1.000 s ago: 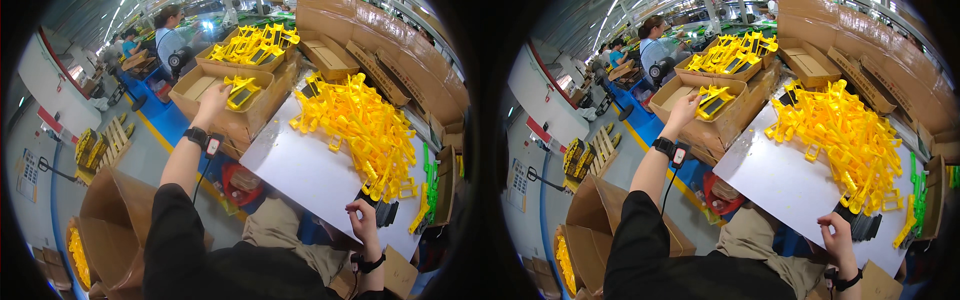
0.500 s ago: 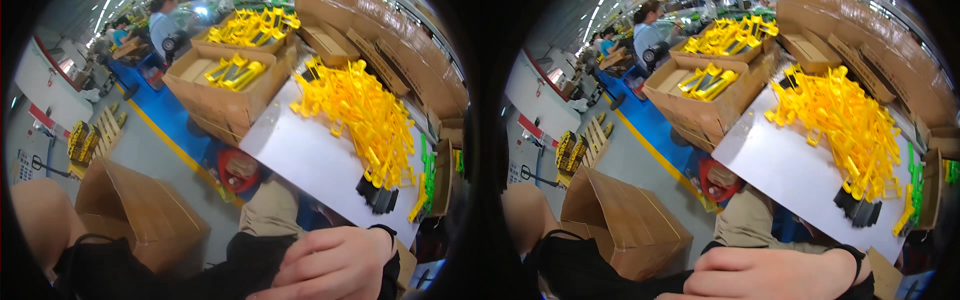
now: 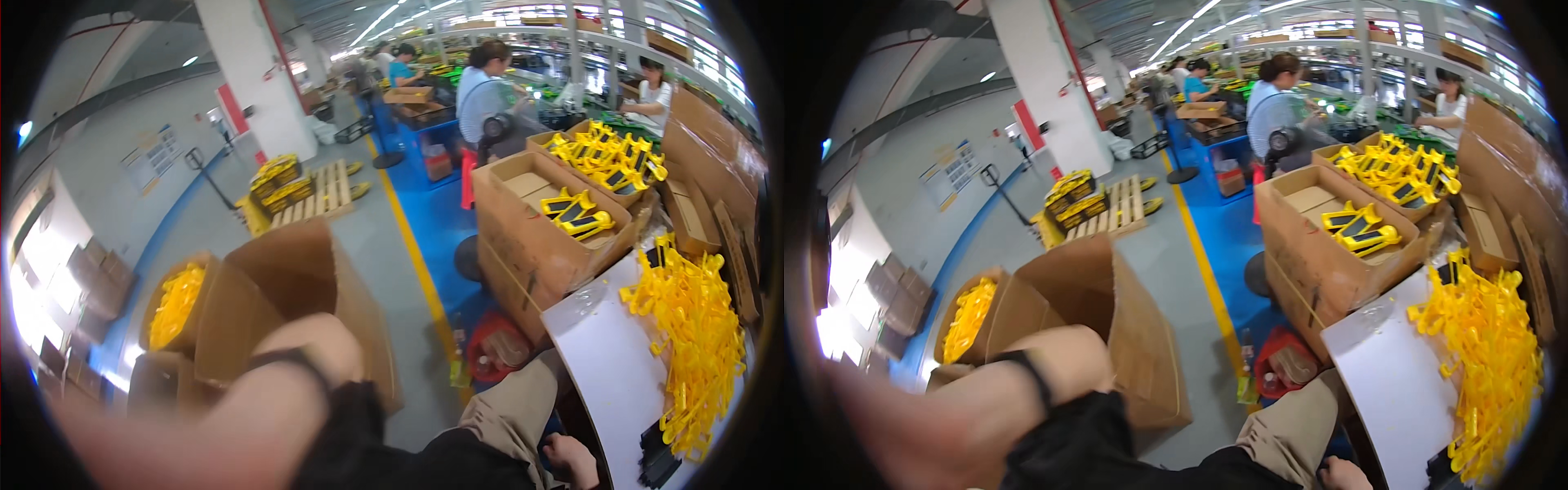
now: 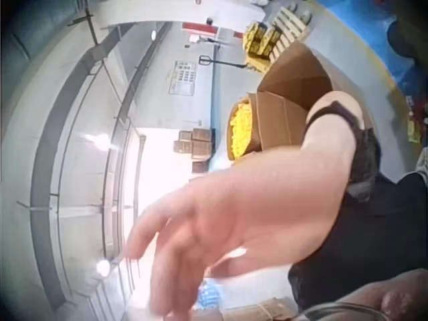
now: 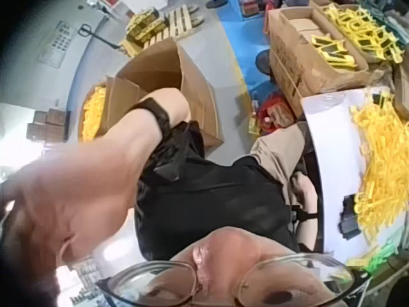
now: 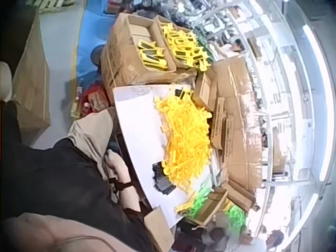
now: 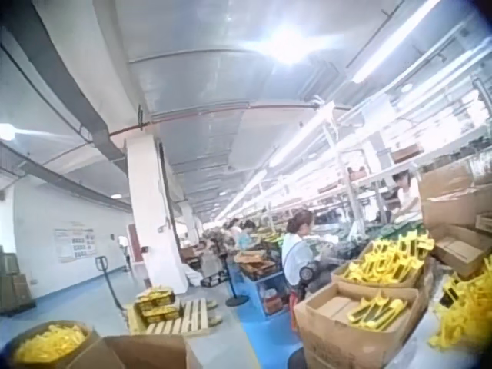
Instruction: The recorder is assembling yellow handheld flashlights by inserting internal components into the plastic casing.
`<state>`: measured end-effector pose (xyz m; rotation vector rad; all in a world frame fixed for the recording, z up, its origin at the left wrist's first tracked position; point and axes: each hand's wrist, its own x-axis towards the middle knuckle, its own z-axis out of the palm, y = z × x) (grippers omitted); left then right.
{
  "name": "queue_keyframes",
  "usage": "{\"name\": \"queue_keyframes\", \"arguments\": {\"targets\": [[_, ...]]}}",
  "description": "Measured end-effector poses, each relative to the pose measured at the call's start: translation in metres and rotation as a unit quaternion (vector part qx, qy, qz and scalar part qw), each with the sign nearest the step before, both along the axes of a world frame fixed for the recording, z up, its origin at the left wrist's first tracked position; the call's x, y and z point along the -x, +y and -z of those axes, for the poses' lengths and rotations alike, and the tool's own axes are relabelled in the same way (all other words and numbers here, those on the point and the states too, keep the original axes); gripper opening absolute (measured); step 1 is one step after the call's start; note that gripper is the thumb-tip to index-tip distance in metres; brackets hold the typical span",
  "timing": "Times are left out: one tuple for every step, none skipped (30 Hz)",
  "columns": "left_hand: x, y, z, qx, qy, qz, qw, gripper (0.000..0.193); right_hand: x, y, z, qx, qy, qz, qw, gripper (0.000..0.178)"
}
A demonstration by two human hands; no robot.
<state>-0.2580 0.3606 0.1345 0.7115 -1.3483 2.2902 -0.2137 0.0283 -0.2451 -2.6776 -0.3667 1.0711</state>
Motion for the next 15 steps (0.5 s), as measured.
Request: {"name": "queue_keyframes", "arguments": {"targets": [[-0.015, 0.000, 0.019, 0.049, 0.063, 0.025, 0.996, 0.004, -0.004, -0.027, 0.075, -0.019, 0.030, -0.003, 0.999, 0.033], [-0.050, -0.006, 0.050, 0.080, 0.183, 0.094, 0.975, 0.004, -0.010, -0.049, 0.131, -0.034, 0.065, 0.016, 0.997, 0.030], [-0.061, -0.027, 0.092, 0.041, 0.316, 0.310, 0.896, 0.025, -0.019, -0.046, 0.151, -0.078, 0.099, 0.029, 0.992, 0.029], [-0.094, -0.023, 0.133, -0.063, 0.567, 0.036, 0.820, 0.004, -0.006, -0.051, 0.159, -0.122, 0.136, 0.092, 0.979, 0.028], [-0.115, -0.052, 0.166, -0.080, 0.730, 0.064, 0.676, 0.013, -0.002, -0.053, 0.171, -0.155, 0.166, 0.126, 0.966, 0.027], [-0.132, -0.070, 0.199, -0.165, 0.793, 0.021, 0.586, 0.008, 0.007, -0.051, 0.181, -0.188, 0.190, 0.161, 0.950, 0.026], [-0.155, -0.087, 0.251, -0.246, 0.743, -0.066, 0.619, 0.010, 0.015, -0.050, 0.190, -0.217, 0.206, 0.193, 0.934, 0.025], [-0.164, -0.105, 0.276, -0.337, 0.659, -0.126, 0.660, 0.010, 0.028, -0.051, 0.200, -0.246, 0.220, 0.231, 0.915, 0.024], [-0.164, -0.120, 0.290, -0.364, 0.620, -0.144, 0.679, 0.012, 0.033, -0.050, 0.210, -0.271, 0.233, 0.250, 0.900, 0.023], [-0.171, -0.136, 0.301, -0.389, 0.647, -0.104, 0.648, 0.014, 0.041, -0.048, 0.218, -0.294, 0.245, 0.275, 0.882, 0.023], [-0.177, -0.149, 0.312, -0.419, 0.669, -0.062, 0.610, 0.016, 0.041, -0.041, 0.227, -0.315, 0.258, 0.282, 0.869, 0.022], [-0.185, -0.163, 0.317, -0.414, 0.685, -0.064, 0.596, 0.023, 0.042, -0.035, 0.228, -0.336, 0.273, 0.282, 0.856, 0.021], [-0.197, -0.181, 0.322, -0.421, 0.692, -0.080, 0.582, 0.028, 0.043, -0.031, 0.270, -0.274, 0.287, 0.297, 0.869, 0.020], [-0.207, -0.197, 0.326, -0.456, 0.671, -0.097, 0.576, 0.033, 0.054, -0.028, 0.306, -0.247, 0.302, 0.281, 0.877, 0.021], [-0.216, -0.208, 0.333, -0.503, 0.649, -0.133, 0.555, 0.040, 0.062, -0.026, 0.308, -0.338, 0.363, 0.319, 0.808, 0.025]]}}
